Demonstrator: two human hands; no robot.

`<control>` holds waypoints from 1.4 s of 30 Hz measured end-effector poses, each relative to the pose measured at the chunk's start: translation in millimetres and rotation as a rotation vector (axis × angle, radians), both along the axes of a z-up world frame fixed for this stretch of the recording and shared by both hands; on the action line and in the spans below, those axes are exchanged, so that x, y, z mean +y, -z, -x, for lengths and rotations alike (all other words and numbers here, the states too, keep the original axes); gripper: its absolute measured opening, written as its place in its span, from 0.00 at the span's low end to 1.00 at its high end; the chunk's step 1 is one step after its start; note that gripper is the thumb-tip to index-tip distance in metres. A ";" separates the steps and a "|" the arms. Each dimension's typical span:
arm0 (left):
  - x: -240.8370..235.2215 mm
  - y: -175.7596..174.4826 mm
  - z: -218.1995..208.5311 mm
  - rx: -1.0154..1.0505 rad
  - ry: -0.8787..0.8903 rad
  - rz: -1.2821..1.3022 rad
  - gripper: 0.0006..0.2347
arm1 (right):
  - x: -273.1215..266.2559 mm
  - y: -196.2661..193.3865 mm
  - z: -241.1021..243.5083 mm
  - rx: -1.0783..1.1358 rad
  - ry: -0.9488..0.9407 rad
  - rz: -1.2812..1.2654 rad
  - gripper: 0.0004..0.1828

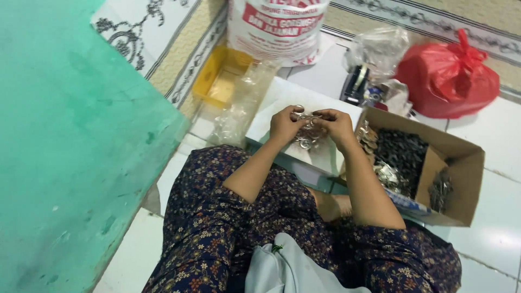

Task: The person sorts small metal components from a cardboard box onto a white board and places some into a small plastic bag.

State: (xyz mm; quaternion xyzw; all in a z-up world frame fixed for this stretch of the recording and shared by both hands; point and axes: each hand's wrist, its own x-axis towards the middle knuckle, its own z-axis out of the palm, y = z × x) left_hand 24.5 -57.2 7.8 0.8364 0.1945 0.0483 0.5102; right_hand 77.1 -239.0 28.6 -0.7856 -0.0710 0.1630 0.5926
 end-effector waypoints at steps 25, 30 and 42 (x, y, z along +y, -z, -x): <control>178.3 -69.9 44.5 0.010 -0.204 -0.375 0.19 | 196.3 -22.6 15.7 -0.505 -0.188 0.441 0.16; 195.0 -17.3 41.2 0.106 -0.202 -0.335 0.22 | 237.2 -37.5 36.0 -0.535 -0.300 0.566 0.34; 197.3 13.6 40.3 0.247 -0.068 -0.317 0.06 | 241.1 55.9 30.0 -0.865 -0.140 0.636 0.27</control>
